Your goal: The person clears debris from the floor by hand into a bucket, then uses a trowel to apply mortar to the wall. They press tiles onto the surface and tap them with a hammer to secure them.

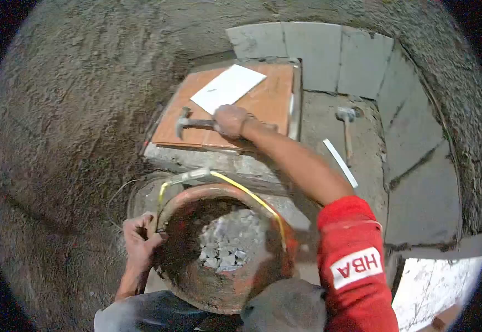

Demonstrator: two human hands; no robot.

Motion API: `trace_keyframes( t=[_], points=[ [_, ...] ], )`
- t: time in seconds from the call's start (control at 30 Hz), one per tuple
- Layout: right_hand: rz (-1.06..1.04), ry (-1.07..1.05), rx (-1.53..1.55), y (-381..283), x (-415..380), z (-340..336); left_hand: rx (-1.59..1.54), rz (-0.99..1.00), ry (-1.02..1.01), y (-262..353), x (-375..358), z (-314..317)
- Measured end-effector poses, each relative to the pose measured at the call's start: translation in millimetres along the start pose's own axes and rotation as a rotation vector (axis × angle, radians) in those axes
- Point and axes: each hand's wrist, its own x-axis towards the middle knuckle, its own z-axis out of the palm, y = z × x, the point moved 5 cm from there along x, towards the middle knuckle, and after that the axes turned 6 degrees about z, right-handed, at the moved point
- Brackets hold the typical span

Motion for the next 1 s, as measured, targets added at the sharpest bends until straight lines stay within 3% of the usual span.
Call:
trace_keyframes(
  t=[0.03,0.1,0.17,0.2,0.23,0.3,0.37,0.43,0.47,0.5,0.53,0.57,0.6,0.63,0.7,0.73,0.8,0.87,0.9,0.97,1.0],
  points=[
    [-0.001,0.013,-0.003,-1.1,7.8,9.9,-0.022,-0.005,-0.033,-2.5,-3.1,2.9],
    [0.039,0.077,-0.056,3.1,12.8,28.3,0.252,0.095,0.129,-0.3,-4.9,-2.2],
    [0.052,0.142,-0.057,-4.9,-25.4,-6.9,0.225,0.153,0.186,-15.4,-3.0,0.8],
    [-0.014,0.365,-0.012,4.3,-42.3,-10.9,0.115,0.111,0.057,-20.8,3.3,4.1],
    [0.01,0.405,0.011,8.1,-68.4,-29.7,0.015,0.07,-0.06,-12.6,8.7,10.5],
    [0.073,0.607,0.259,34.1,-130.3,-52.5,-0.03,0.009,-0.057,6.6,12.1,22.3],
    [0.326,0.745,0.388,62.0,-223.2,-66.5,0.064,0.075,-0.204,21.4,23.2,39.3],
    [0.736,0.795,0.566,72.6,-343.2,-54.6,0.028,0.069,-0.166,30.2,29.0,56.6],
    [1.028,0.729,0.354,85.9,-410.3,-28.0,0.019,0.04,-0.253,35.7,36.1,76.8],
    [1.082,0.81,0.263,77.7,-476.5,-6.8,0.014,0.011,-0.339,39.3,42.4,96.6],
    [1.245,0.674,0.139,64.0,-540.4,19.2,0.0,0.022,-0.375,31.4,48.6,113.8],
    [1.218,0.683,0.002,37.4,-597.1,42.0,-0.015,0.026,-0.377,17.7,53.9,134.1],
    [1.462,0.468,0.143,20.7,-650.4,67.2,0.083,0.189,-0.325,8.9,60.4,153.5],
    [1.477,0.402,0.034,-19.5,-677.7,66.0,0.181,0.348,-0.272,7.5,64.6,174.3],
    [1.483,0.35,-0.342,-67.2,-750.7,111.5,0.169,0.177,-0.421,1.4,77.6,225.6],
    [1.493,0.344,-0.351,-84.0,-761.7,111.5,0.105,0.158,-0.426,-7.0,81.5,249.2],
    [1.737,0.115,0.02,-111.4,-775.7,128.6,0.038,0.144,-0.451,-13.2,86.9,290.5],
    [1.687,0.134,-0.003,-117.0,-782.4,151.4,-0.048,-0.132,-0.438,-24.5,81.9,319.1],
    [1.616,0.158,-0.026,-122.1,-781.3,160.3,-0.042,-0.137,-0.456,-34.6,80.4,332.4],
    [1.671,0.151,0.037,-120.3,-783.9,168.8,-0.251,-0.269,-0.345,-74.0,84.6,350.3],
    [1.702,0.157,0.068,-116.0,-789.8,185.5,-0.173,-0.226,-0.286,-91.9,84.9,353.9]
  ],
)
